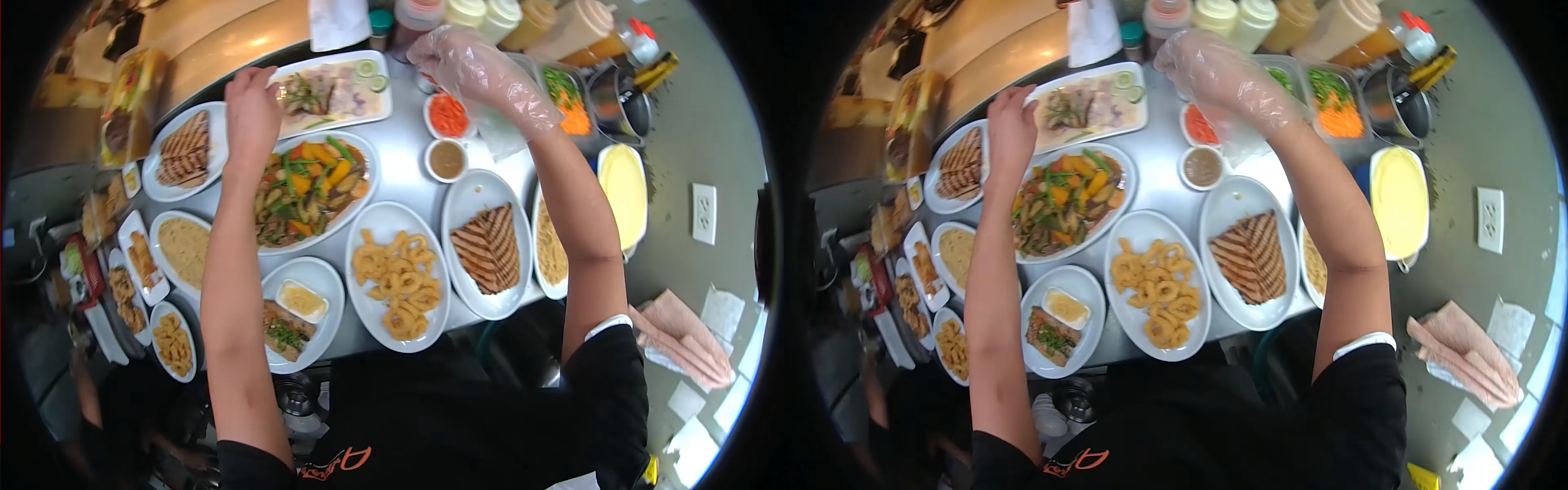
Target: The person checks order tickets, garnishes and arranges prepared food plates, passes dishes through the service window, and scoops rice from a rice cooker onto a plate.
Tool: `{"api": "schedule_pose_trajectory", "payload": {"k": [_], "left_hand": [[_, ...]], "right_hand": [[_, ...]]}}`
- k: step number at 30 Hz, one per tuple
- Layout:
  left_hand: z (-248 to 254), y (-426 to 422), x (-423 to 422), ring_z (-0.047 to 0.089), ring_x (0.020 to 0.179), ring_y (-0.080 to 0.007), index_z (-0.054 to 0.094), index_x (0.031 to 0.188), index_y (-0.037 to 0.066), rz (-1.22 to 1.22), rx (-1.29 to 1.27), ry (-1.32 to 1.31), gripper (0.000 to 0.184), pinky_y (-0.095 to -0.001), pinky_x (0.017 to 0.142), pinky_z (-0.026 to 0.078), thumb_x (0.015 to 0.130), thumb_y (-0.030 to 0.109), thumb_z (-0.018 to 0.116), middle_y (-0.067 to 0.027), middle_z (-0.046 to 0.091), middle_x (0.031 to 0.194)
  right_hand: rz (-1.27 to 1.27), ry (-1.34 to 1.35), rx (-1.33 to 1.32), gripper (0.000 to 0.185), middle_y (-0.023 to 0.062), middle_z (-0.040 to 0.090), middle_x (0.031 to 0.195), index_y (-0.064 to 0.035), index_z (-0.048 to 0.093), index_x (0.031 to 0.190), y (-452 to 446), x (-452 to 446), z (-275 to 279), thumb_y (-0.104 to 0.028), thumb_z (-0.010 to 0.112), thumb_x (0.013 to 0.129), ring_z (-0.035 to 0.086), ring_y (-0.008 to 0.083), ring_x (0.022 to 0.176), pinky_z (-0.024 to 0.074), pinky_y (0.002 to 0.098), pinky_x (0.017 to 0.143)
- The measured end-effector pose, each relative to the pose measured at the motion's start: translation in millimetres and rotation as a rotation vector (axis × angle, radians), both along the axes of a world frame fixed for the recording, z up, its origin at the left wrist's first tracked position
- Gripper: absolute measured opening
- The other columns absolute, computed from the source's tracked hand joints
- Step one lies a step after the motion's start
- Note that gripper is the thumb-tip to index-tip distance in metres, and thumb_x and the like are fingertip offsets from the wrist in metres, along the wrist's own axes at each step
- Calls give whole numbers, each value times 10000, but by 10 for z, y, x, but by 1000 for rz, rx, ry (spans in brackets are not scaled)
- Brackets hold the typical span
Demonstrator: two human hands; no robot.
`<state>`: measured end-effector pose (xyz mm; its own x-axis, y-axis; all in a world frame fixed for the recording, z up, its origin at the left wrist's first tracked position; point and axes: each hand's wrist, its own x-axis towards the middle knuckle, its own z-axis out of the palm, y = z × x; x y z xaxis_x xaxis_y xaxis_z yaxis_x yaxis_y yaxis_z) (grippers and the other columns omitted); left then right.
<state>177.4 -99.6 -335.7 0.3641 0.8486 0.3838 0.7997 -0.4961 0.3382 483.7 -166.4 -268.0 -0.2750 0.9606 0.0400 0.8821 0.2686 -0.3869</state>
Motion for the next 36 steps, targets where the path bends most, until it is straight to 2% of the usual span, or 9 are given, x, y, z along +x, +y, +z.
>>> {"api": "schedule_pose_trajectory", "payload": {"k": [2,9,14,17,23,26,29,32,36], "left_hand": [[159,-256,217,596,989,-376,697,1055,18,-74,44,-52,180,-445,917,469,889,45,633,-188,639,1025],[-45,-893,1002,620,965,-368,696,1001,-9,-323,-303,-116,146,-425,880,492,881,57,645,-199,655,989],[-336,-852,1377,672,803,-362,692,1096,-20,-307,-460,-332,255,-427,786,524,870,97,677,-222,691,954],[-325,-841,1549,666,842,-360,695,1083,-11,-277,-544,-317,269,-437,794,522,837,99,694,-223,684,942],[-652,-820,1731,617,996,-377,673,1028,7,-219,-326,-83,219,-435,877,519,836,109,654,-218,659,1033],[-623,-904,1678,631,940,-381,668,988,-14,-212,-257,-181,199,-438,853,524,819,86,634,-227,661,988],[-587,-947,1539,635,926,-381,689,917,2,-214,-391,-562,153,-476,809,509,779,27,628,-229,663,947],[-313,-835,1194,647,862,-393,710,863,27,-89,-290,-312,86,-469,800,516,806,62,656,-221,672,889],[-27,-489,615,648,866,-401,720,937,13,-36,-205,-251,132,-461,804,515,836,46,641,-218,674,902]], "right_hand": [[151,-205,42,127,133,704,888,-48,706,889,-112,218,-94,-128,612,858,668,347,852,523,452,787],[80,-394,106,124,185,697,844,-5,704,749,-462,158,-541,-77,603,755,672,365,849,535,453,775],[26,-218,41,135,178,702,838,-22,712,784,-412,286,-520,-116,615,775,674,358,812,531,433,775],[-44,-51,-92,162,158,713,851,-48,734,863,-406,424,-322,-171,648,804,681,331,815,534,408,786],[-227,401,-229,239,125,721,857,-54,741,941,-174,147,22,-256,690,826,685,240,799,530,342,764],[-34,328,-13,208,137,711,838,-55,748,899,99,-364,-43,-235,685,816,674,286,823,524,362,794],[107,414,8,194,165,712,958,-44,746,926,496,-712,-488,-170,642,821,669,338,901,522,400,830],[279,338,27,196,177,710,982,-23,740,934,626,-755,-510,-129,607,835,665,356,936,521,422,856],[17,253,158,216,188,710,931,-10,735,929,437,-522,-334,-84,593,785,683,334,915,533,426,829]]}}
